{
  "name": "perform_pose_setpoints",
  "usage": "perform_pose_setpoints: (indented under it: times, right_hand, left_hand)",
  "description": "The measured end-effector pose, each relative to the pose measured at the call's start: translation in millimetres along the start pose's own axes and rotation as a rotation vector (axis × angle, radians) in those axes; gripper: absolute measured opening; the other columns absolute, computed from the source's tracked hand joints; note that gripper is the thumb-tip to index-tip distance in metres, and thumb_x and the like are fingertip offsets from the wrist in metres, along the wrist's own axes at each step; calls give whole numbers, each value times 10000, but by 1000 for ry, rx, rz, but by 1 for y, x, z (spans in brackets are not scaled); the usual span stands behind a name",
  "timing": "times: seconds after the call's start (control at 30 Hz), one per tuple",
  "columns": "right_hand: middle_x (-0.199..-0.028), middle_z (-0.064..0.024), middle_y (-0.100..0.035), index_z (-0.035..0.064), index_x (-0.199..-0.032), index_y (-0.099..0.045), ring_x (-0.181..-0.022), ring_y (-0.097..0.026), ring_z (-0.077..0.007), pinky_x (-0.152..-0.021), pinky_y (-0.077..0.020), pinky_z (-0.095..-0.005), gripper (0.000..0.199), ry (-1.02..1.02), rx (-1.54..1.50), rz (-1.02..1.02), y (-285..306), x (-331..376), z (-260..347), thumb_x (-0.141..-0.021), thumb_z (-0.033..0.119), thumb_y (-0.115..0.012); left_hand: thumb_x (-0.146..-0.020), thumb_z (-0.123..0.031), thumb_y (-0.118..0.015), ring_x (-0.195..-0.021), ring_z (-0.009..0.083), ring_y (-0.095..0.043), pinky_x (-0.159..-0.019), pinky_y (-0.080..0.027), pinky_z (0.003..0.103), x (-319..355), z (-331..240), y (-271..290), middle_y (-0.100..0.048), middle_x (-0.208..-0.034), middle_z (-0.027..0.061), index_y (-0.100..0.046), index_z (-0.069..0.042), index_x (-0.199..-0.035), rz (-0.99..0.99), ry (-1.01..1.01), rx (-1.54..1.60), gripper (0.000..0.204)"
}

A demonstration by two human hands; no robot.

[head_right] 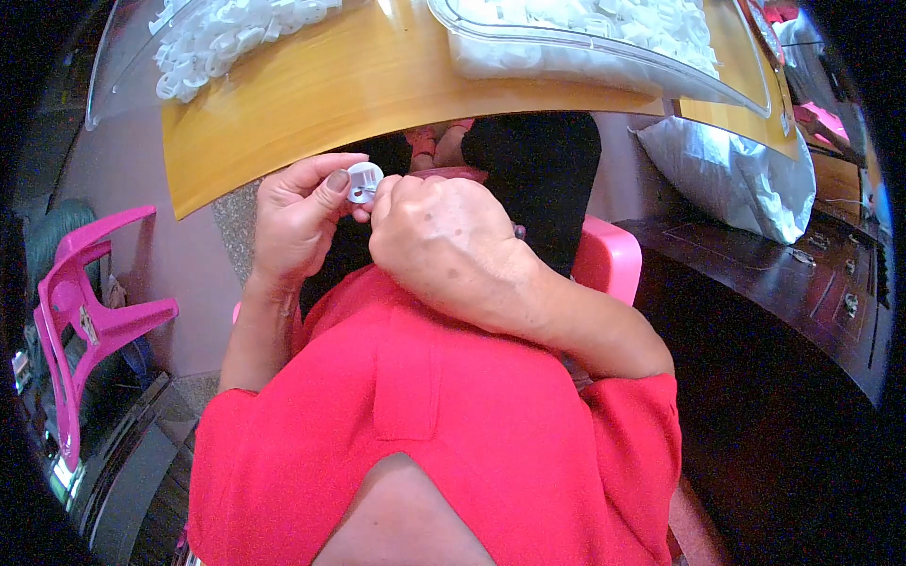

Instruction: The person assembles plastic components by taking small white plastic parts and inserting metal pins into them by hand.

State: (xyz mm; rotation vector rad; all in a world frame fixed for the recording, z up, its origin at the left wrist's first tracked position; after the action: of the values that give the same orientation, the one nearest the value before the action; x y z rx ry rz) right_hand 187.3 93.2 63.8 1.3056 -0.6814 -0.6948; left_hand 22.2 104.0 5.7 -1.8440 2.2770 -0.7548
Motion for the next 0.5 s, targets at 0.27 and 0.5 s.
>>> perform_pose_setpoints:
  times: [0.27, 0.5]
  right_hand:
    - [-609, -116, -566, 14, -766, -546, -534, -602, -207, -449, -473, -307, 90, 282, 119, 85, 12, 0, -3, -771, 105, -546]
    - [-698, -119, -561, -21, -962, -539, -638, -612, -276, -537, -491, -363, 234, 88, -51, 101, 13, 3, -18, -756, 91, -547]
  left_hand:
    - [-896, -56, -585, -690, 152, -609, -644, -509, 266, 4, 3, 0, -665, -863, 116, -632, 61, -1029, 18, 89, -259, 183]
    - [-933, -96, -531, -731, 189, -638, -628, -532, 287, -4, 4, 2, -658, -925, 147, -593, 57, -1091, 67, 112, 61, 228]
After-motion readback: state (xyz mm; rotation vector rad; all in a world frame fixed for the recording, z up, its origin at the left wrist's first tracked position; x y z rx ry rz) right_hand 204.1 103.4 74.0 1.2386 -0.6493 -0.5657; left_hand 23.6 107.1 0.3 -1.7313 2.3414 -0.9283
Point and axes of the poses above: each hand's wrist, its own x-axis away from the middle knuckle, its own y-axis out of the back of the hand, z = x × y, the point moved 1 cm from there along -x, towards the middle knuckle
